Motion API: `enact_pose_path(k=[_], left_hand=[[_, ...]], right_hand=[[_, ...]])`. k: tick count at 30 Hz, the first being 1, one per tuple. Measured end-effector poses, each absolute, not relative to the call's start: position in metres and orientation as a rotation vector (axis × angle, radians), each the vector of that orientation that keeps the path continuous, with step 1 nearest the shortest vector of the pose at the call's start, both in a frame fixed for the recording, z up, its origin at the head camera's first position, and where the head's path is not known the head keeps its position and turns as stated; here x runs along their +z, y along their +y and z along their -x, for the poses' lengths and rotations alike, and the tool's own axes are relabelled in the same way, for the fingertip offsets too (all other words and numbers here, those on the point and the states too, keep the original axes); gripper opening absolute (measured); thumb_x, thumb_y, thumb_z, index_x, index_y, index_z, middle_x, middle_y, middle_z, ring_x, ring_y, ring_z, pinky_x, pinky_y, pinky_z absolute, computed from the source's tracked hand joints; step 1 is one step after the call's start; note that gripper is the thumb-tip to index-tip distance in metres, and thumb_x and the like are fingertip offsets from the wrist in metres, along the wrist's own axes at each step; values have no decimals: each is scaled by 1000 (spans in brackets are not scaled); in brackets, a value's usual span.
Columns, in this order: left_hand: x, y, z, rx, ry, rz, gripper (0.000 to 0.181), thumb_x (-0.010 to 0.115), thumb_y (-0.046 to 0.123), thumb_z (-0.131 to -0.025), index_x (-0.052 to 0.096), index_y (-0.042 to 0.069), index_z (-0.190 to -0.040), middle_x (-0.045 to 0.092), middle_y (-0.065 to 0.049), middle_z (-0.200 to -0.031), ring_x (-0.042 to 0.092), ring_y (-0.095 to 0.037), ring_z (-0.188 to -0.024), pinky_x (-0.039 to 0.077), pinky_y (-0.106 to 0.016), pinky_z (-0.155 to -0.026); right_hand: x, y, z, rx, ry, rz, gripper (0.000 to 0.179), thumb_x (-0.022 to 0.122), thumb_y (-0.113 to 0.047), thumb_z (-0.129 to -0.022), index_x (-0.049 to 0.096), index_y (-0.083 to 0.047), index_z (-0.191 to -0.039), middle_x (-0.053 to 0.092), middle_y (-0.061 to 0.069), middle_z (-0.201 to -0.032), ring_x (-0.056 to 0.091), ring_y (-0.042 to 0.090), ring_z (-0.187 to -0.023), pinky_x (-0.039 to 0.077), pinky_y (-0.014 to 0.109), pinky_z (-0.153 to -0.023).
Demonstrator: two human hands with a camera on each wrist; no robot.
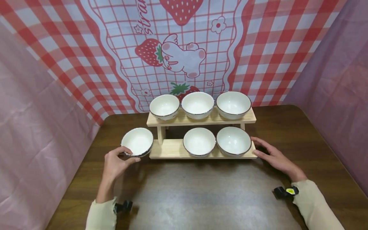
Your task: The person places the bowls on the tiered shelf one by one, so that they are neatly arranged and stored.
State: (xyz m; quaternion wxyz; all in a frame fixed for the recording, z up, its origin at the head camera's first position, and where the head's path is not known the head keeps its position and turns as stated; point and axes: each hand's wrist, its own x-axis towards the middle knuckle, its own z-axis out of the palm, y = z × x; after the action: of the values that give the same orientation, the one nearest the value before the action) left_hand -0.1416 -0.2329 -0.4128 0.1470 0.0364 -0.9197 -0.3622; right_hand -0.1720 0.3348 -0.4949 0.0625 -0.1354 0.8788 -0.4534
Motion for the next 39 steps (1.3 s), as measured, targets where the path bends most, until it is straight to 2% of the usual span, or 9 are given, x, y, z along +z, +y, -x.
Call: enact_pose_path(k=[2, 4, 10, 17, 22, 29, 34, 37, 39], left_hand=[[-413, -231, 141, -1045, -2644, -85, 30, 95, 17, -62, 71, 10, -78, 72, -13, -77, 60, -13, -69, 44, -19, -65], [-412, -229, 139, -1042, -2644, -65, 30, 95, 16, -62, 70, 10, -78, 72, -12, -77, 60, -14, -70, 44, -20, -65], [-413, -222, 137, -1020, -2650, -9, 31, 96, 15, -61, 70, 11, -77, 73, -9, -78, 61, -15, -71, 46, -20, -67], [-415, -214, 138, -1029, -2641, 63, 31, 96, 13, -60, 70, 11, -76, 73, -6, -79, 61, -19, -75, 48, -25, -69], [-416, -210, 139, -1047, -2638, 98, 31, 96, 13, -60, 69, 10, -75, 73, -7, -81, 63, -24, -78, 48, -26, -70], [-416, -203, 141, -1088, -2634, 131, 31, 96, 13, -60, 69, 11, -75, 73, -5, -81, 62, -21, -79, 49, -26, -71], [-418, -197, 142, -1107, -2625, 167, 32, 96, 11, -58, 69, 10, -75, 73, -5, -80, 63, -23, -79, 51, -34, -73], [-419, -194, 143, -1114, -2618, 180, 32, 96, 11, -58, 69, 10, -75, 73, -5, -80, 63, -22, -79, 51, -34, -73], [-420, -192, 144, -1126, -2612, 187, 32, 96, 11, -58, 69, 10, -75, 73, -5, -80, 63, -23, -79, 51, -32, -73]], right_hand=[[-496, 334, 172, -1373, 2661, 418, 55, 54, -27, -104, 35, -18, -155, 48, 8, -145, 33, -22, -121, 31, 6, -93], [-496, 334, 173, -1368, 2662, 415, 55, 54, -28, -104, 35, -19, -155, 47, 5, -145, 33, -22, -121, 31, 5, -93], [-496, 333, 173, -1356, 2656, 403, 56, 53, -29, -104, 34, -18, -155, 45, 16, -149, 32, -22, -121, 32, 7, -93], [-494, 333, 173, -1345, 2648, 395, 57, 53, -29, -104, 34, -16, -156, 45, 20, -149, 34, -17, -122, 36, 19, -96], [-493, 333, 173, -1342, 2649, 374, 57, 54, -30, -104, 34, -18, -156, 45, 18, -149, 33, -19, -121, 35, 22, -98], [-492, 333, 172, -1364, 2634, 388, 57, 54, -28, -104, 33, -15, -156, 43, 22, -151, 34, -12, -126, 35, 49, -104], [-493, 334, 171, -1352, 2653, 389, 57, 55, -27, -103, 34, -16, -155, 46, 18, -149, 34, -16, -123, 36, 28, -100], [-493, 334, 171, -1357, 2660, 397, 56, 55, -26, -103, 35, -16, -155, 47, 18, -148, 34, -18, -121, 35, 18, -95], [-492, 334, 171, -1363, 2655, 399, 56, 55, -26, -103, 35, -16, -155, 47, 17, -148, 34, -19, -120, 34, 18, -95]])
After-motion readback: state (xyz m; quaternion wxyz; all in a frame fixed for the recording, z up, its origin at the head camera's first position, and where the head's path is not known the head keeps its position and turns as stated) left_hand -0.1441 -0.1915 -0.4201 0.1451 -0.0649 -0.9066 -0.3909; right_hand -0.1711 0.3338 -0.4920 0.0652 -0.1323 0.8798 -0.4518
